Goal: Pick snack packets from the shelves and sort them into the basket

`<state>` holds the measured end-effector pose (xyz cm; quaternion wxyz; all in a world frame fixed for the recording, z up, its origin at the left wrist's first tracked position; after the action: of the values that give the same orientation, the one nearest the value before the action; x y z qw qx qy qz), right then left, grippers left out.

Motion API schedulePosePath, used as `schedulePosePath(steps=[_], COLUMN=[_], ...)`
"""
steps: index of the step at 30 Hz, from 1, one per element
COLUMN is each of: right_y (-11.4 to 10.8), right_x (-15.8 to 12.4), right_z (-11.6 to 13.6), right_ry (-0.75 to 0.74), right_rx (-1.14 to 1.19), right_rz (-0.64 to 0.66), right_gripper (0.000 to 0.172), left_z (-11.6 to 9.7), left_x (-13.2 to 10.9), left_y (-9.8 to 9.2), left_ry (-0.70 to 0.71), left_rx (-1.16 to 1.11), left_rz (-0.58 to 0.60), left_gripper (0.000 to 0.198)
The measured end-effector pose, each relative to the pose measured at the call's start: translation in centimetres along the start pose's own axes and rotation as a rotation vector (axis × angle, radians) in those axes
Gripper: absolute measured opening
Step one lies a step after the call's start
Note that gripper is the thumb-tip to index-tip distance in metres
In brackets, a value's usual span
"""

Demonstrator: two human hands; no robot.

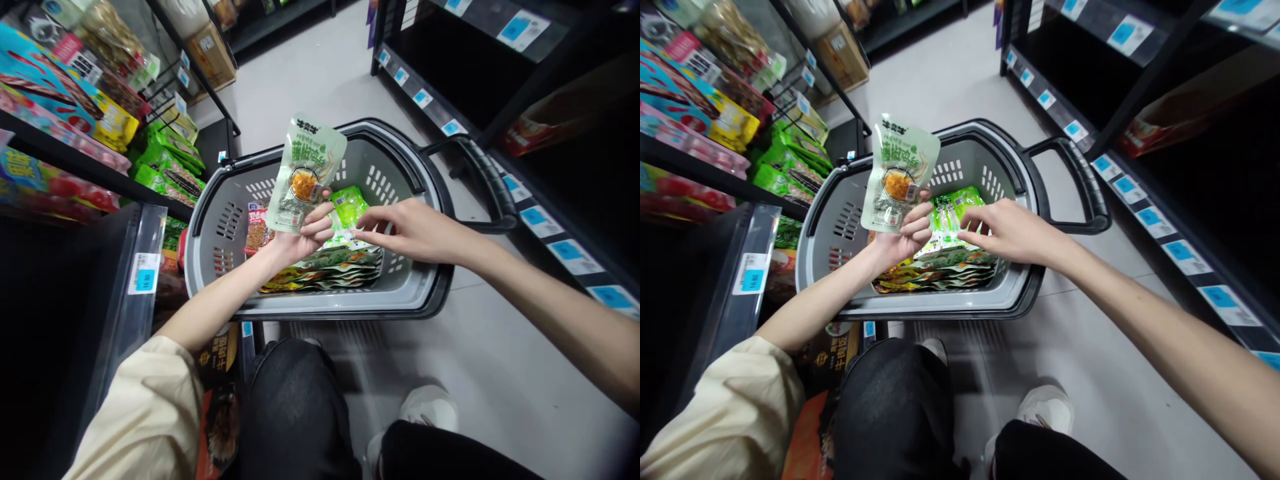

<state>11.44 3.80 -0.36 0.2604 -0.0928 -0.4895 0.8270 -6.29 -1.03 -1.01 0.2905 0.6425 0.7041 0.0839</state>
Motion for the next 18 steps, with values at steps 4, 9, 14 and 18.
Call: schedulePosePath(steps=[4,9,14,18], right_y=[0.3,0.6,0.1,-0.2], right_x=[0.0,0.0,0.0,0.0], right_z=[-0.1,-0.4,-0.4,-1.0], right_ry=[-0.017,-0.015,0.008,0.065], right_rx=[-0.031,-0.028,0.037,0.034], right_rz=[0.028,0.048,-0.018,-0.084], right_gripper=[0.035,0.036,0.027,0.015], left_z=[-0.2,0.0,1.2,1.4], left_x=[-0.3,0.2,1.8,2.0], left_y=[0.5,0.6,-1.6,-2.1], left_ry=[0.003,0.025,0.214,0.420], left_rx=[0.109,0.176,0.364,0.596], left_rz=[0.012,0.068,-0.048,-0.032], left_gripper=[0.038,0.040,0.035,0.020])
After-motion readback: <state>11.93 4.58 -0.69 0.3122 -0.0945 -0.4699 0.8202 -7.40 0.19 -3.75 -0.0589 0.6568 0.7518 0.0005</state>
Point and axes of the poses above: each hand's wrist, its own x-axis towards the middle knuckle, its own y-axis out of the palm, z = x × y, the point moved 5 cm from there along x, towards the middle knuckle, and after that the axes turned 9 degrees about -x, right-handed, at the moved point
